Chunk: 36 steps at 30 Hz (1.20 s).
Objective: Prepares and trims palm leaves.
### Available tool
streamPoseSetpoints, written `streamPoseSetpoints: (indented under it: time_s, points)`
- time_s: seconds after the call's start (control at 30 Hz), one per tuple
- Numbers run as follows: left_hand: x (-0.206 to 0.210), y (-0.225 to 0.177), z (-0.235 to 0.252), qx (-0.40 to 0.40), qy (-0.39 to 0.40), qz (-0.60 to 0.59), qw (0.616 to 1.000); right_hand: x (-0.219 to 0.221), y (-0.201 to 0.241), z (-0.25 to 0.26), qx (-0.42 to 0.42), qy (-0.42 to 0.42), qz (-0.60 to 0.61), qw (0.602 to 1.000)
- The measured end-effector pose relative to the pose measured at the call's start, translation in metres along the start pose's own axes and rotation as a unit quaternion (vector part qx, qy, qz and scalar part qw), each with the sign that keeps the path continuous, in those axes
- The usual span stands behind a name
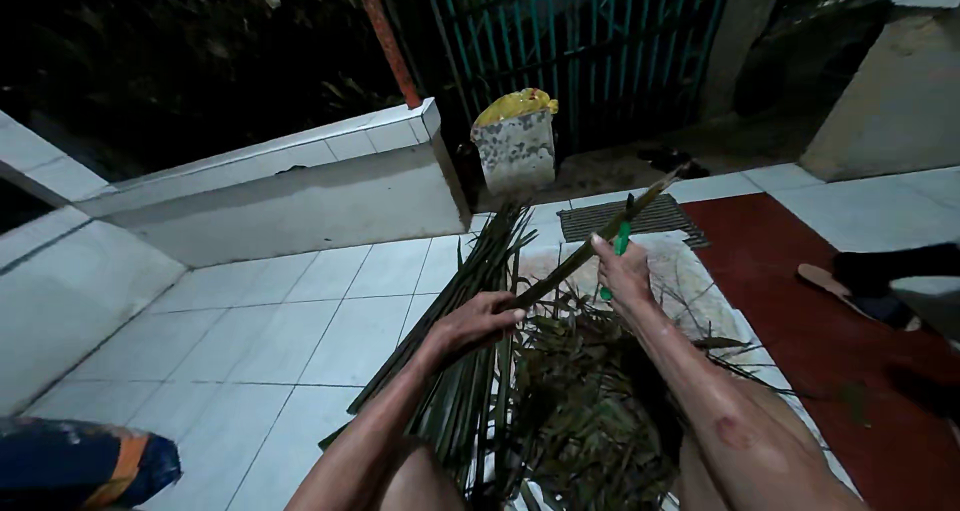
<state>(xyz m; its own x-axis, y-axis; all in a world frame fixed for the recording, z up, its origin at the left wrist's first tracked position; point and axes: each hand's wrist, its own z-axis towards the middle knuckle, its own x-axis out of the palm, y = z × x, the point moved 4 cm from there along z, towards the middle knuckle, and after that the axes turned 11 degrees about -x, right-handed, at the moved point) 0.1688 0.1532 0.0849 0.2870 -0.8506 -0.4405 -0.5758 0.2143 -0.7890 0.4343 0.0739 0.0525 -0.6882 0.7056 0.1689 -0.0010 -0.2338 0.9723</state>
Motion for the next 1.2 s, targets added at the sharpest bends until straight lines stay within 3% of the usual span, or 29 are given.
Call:
streamPoseSetpoints:
  time_s: [0.2,0.33,0.5,0.67,1.2]
  points:
    - [0.017,-0.017,0.052,0.012,0.042,-0.098,0.994,0.033,-0.005,-0.026,-0.004,0.075,-0.061,0.995]
    - [0.028,-0.015,0.063,0.040,0.024,-0.118,0.992,0.034,-0.008,-0.026,-0.028,0.087,-0.142,0.986]
    - [0.018,-0.001,0.068,0.011,-0.073,0.012,0.997,0.026,-0.009,-0.031,-0.034,0.163,-0.250,0.954]
    - [0.006,0.014,0.071,-0.025,-0.128,0.174,0.976,0.031,-0.020,-0.043,-0.033,0.272,-0.267,0.924]
    - [-0.001,0.020,0.067,-0.044,-0.200,0.221,0.954,0.045,-0.036,-0.057,-0.082,0.308,-0.281,0.905]
